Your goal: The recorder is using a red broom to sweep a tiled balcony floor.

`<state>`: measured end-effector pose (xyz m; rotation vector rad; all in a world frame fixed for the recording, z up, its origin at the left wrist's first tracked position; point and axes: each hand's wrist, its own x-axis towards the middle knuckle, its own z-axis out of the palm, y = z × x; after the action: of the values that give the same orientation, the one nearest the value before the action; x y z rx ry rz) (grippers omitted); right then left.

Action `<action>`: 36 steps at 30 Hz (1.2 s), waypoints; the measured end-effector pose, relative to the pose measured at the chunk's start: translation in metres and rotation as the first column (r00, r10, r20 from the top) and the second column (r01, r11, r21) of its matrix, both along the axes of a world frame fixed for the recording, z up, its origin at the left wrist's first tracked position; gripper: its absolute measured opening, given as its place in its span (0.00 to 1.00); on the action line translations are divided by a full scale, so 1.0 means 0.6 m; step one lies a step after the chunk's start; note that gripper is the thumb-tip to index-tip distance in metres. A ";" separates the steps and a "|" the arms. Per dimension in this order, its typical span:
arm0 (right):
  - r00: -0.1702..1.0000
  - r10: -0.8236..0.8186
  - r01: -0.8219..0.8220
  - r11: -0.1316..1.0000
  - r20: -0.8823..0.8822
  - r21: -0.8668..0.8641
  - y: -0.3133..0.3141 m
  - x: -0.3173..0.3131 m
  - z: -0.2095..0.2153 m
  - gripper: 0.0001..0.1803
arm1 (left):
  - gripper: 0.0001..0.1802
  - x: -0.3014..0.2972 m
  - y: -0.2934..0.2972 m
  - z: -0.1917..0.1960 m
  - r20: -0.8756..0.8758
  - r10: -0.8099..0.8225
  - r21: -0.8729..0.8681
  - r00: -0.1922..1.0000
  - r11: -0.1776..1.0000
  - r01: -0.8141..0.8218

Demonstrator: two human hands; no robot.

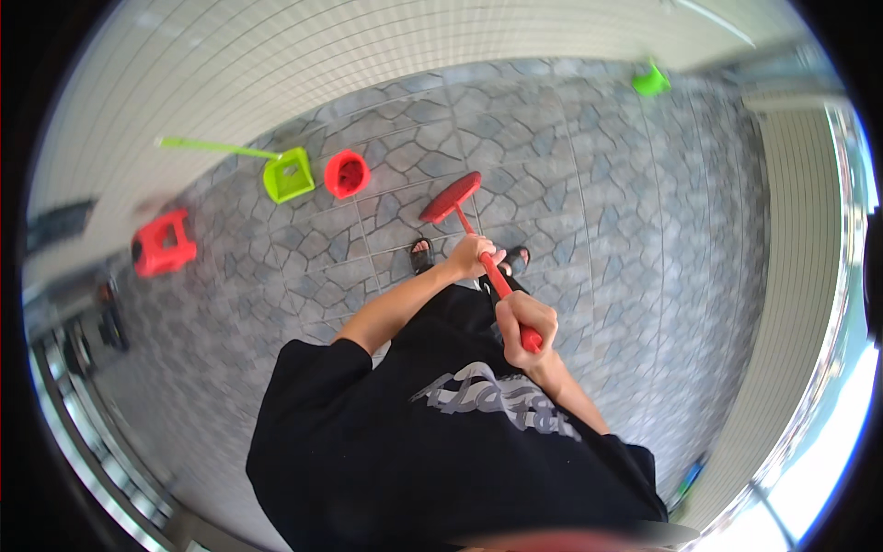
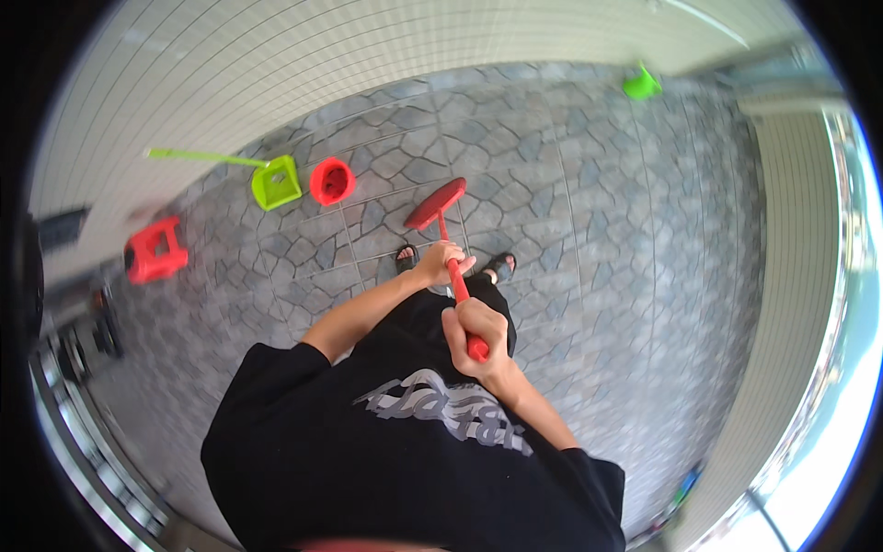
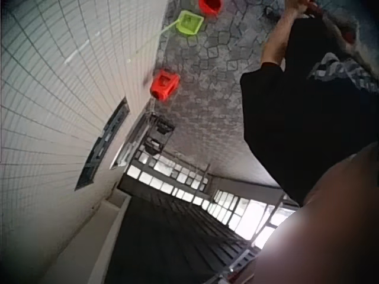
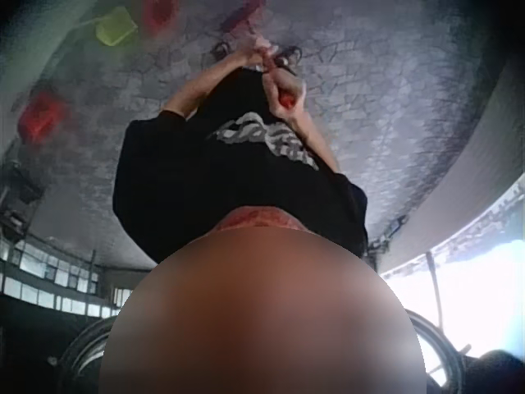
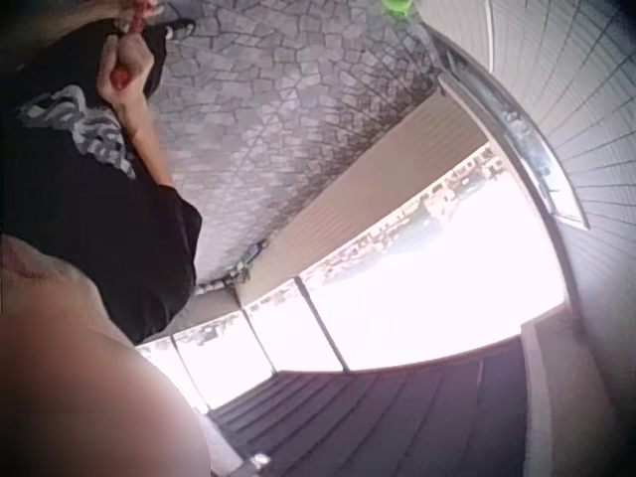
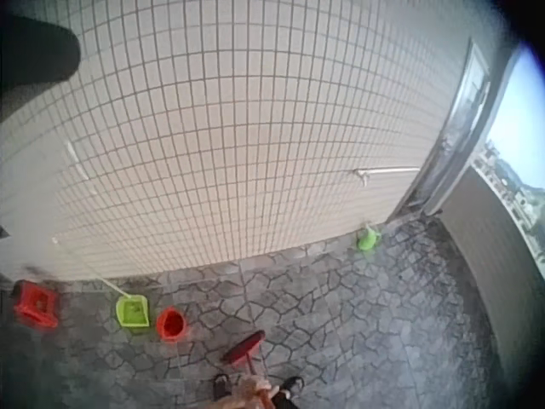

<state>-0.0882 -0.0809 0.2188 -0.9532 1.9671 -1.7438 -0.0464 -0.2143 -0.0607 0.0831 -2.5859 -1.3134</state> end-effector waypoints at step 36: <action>0.969 -0.207 0.177 0.964 -0.139 -0.200 0.210 -0.076 0.050 0.18 | 0.23 -0.254 0.170 0.203 -0.248 -0.630 -0.125 0.736 0.774 0.621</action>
<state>-0.1339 0.0449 0.2488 -1.0191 2.0841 -2.0479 -0.1986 -0.1125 0.0610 -0.9997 -2.4603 -1.3358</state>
